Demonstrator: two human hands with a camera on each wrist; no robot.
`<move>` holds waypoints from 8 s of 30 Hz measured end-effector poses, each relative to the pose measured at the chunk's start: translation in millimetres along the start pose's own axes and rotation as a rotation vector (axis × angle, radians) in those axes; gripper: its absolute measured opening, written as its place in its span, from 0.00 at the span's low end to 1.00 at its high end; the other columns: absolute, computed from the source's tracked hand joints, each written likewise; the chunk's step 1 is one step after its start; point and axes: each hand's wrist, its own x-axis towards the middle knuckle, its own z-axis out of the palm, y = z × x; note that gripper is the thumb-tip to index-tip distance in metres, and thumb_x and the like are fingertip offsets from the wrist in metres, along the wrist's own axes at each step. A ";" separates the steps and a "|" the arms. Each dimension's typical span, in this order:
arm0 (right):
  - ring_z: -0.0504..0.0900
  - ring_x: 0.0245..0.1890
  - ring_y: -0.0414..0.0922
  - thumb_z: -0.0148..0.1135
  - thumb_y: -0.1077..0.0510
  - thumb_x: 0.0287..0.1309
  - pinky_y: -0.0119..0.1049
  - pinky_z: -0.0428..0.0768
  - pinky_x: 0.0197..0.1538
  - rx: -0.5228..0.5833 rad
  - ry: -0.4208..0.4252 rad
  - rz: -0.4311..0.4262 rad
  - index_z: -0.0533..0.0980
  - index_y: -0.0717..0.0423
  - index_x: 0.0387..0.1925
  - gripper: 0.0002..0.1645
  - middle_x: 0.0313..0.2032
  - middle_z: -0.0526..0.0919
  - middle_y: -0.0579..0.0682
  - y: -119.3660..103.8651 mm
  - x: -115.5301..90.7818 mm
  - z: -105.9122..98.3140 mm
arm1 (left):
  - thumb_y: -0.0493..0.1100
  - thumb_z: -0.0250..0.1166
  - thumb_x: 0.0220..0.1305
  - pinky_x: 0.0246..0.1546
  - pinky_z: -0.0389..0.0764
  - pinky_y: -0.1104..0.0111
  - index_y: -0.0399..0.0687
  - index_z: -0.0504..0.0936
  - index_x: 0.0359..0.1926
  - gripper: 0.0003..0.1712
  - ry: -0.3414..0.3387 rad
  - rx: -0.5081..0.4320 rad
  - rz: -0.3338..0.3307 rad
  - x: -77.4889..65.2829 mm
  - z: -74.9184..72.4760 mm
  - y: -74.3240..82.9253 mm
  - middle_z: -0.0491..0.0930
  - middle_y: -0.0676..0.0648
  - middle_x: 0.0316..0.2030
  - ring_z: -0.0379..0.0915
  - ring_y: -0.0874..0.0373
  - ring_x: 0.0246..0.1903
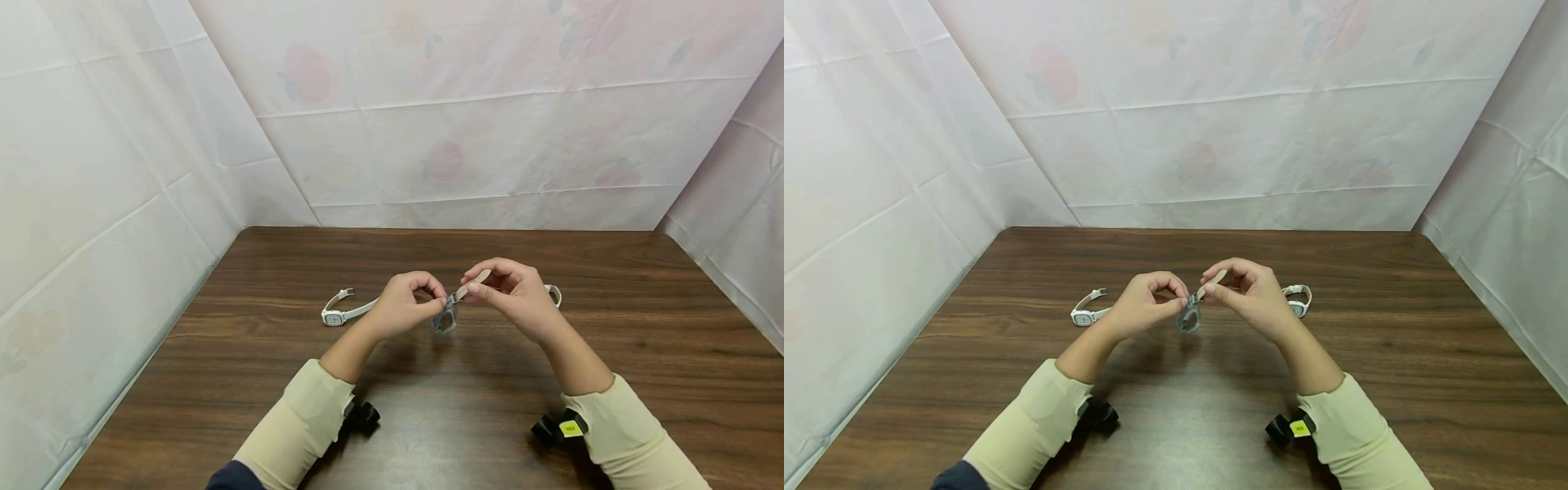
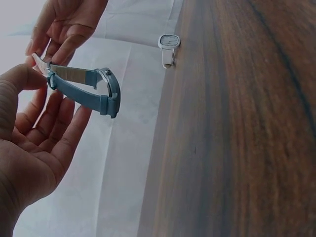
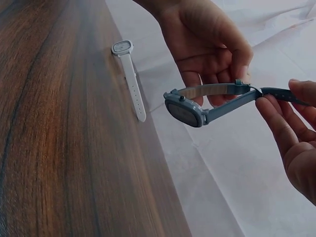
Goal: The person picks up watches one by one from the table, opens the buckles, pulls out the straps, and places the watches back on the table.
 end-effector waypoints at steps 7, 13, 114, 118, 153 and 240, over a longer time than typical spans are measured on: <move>0.84 0.34 0.51 0.63 0.68 0.62 0.38 0.85 0.39 -0.043 0.027 0.012 0.77 0.69 0.45 0.10 0.38 0.82 0.54 -2.0 0.1 -2.7 | 0.32 0.66 0.59 0.33 0.82 0.68 0.36 0.82 0.32 0.02 -0.004 0.004 0.001 0.8 -0.9 -1.9 0.82 0.46 0.31 0.79 0.55 0.32; 0.83 0.32 0.47 0.65 0.67 0.60 0.33 0.84 0.36 -0.070 0.084 -0.002 0.78 0.68 0.43 0.10 0.34 0.82 0.55 -5.7 0.4 -7.1 | 0.29 0.66 0.56 0.37 0.83 0.66 0.35 0.82 0.40 0.09 -0.007 0.029 0.000 1.8 -4.2 -4.6 0.82 0.43 0.34 0.78 0.57 0.35; 0.84 0.39 0.45 0.71 0.63 0.55 0.35 0.83 0.42 -0.222 0.067 0.143 0.79 0.63 0.42 0.13 0.38 0.84 0.56 20.9 1.4 4.5 | 0.43 0.71 0.60 0.39 0.81 0.67 0.39 0.85 0.42 0.12 -0.013 -0.016 -0.042 12.3 -7.0 5.3 0.84 0.48 0.36 0.79 0.57 0.36; 0.83 0.39 0.45 0.71 0.63 0.55 0.35 0.83 0.42 -0.225 0.064 0.139 0.80 0.63 0.42 0.13 0.38 0.84 0.56 20.6 1.4 4.7 | 0.42 0.71 0.60 0.38 0.81 0.66 0.39 0.85 0.41 0.12 -0.009 -0.019 -0.030 12.0 -7.3 4.8 0.85 0.48 0.35 0.79 0.56 0.36; 0.82 0.39 0.46 0.70 0.64 0.56 0.36 0.83 0.41 -0.246 0.020 0.145 0.80 0.60 0.42 0.12 0.38 0.83 0.54 21.2 -3.2 4.6 | 0.37 0.67 0.63 0.35 0.83 0.50 0.39 0.83 0.40 0.06 -0.028 -0.065 0.012 6.3 -10.3 1.1 0.83 0.46 0.34 0.79 0.54 0.32; 0.81 0.34 0.45 0.69 0.64 0.57 0.35 0.82 0.35 -0.304 -0.054 0.126 0.81 0.58 0.41 0.09 0.32 0.83 0.51 27.1 -9.4 1.4 | 0.34 0.68 0.60 0.33 0.83 0.48 0.35 0.81 0.37 0.06 0.011 -0.076 -0.057 3.1 -10.6 -1.4 0.80 0.45 0.27 0.77 0.58 0.25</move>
